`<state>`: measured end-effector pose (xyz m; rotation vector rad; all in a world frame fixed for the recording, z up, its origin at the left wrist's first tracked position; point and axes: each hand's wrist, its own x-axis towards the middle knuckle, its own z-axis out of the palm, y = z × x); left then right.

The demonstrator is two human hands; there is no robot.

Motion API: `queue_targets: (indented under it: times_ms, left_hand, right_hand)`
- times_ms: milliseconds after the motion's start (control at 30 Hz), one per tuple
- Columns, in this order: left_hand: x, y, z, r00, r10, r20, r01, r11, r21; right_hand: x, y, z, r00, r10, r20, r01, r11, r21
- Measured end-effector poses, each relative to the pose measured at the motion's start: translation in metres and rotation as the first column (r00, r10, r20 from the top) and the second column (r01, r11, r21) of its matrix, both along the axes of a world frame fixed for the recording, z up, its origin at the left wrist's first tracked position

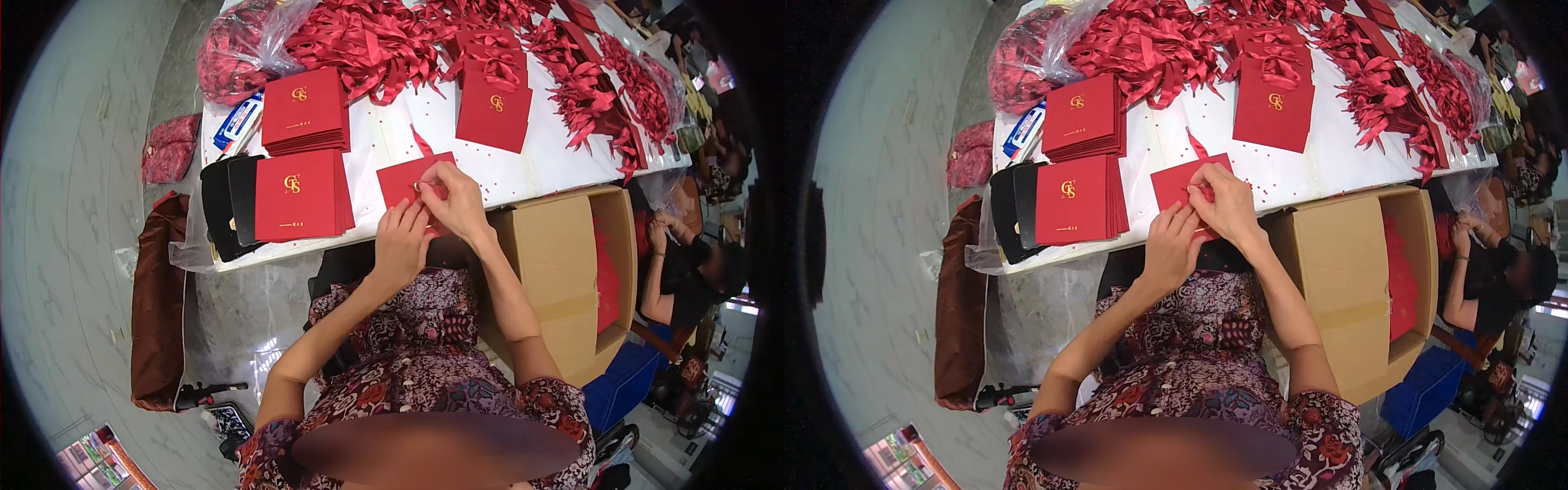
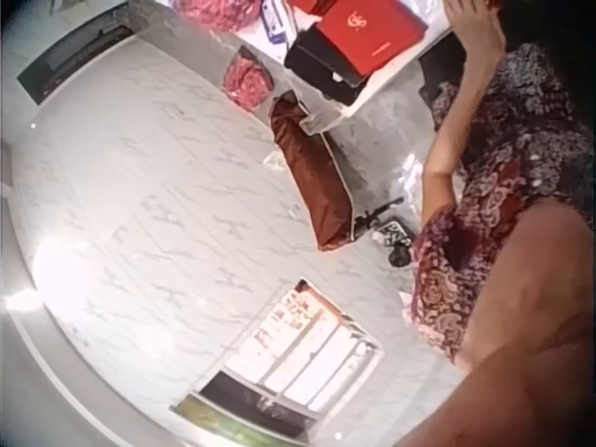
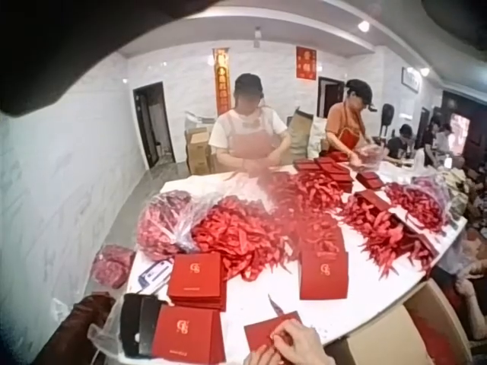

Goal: Assembling and finishing small red gift boxes by threading and tying ribbons into the pre-cut holes.

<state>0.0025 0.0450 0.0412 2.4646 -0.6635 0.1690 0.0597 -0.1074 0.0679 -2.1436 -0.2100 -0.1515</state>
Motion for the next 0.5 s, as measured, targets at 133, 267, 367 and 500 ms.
queue_targets:
  times_ms: [133, 267, 367, 500]
  left_hand:
    - [0.027, 0.01, 0.011, 0.986, 0.168, 0.014, -0.166, 0.983, -0.076]
    - [0.055, 0.013, 0.002, 0.952, 0.299, 0.06, -0.301, 0.953, 0.036]
    - [0.064, 0.017, 0.004, 0.958, 0.283, -0.034, -0.278, 0.954, 0.113]
    - [0.07, 0.017, 0.008, 0.96, 0.271, -0.076, -0.263, 0.959, 0.106]
  right_hand:
    - [0.007, 0.002, -0.017, 0.999, -0.036, -0.006, 0.036, 0.999, -0.001]
    - [0.01, 0.006, -0.026, 0.997, -0.046, 0.055, 0.049, 0.998, -0.042]
    - [0.013, 0.011, -0.032, 0.998, -0.035, 0.055, 0.039, 0.997, -0.068]
    - [0.016, 0.014, -0.034, 0.996, -0.036, 0.087, 0.04, 0.998, -0.045]
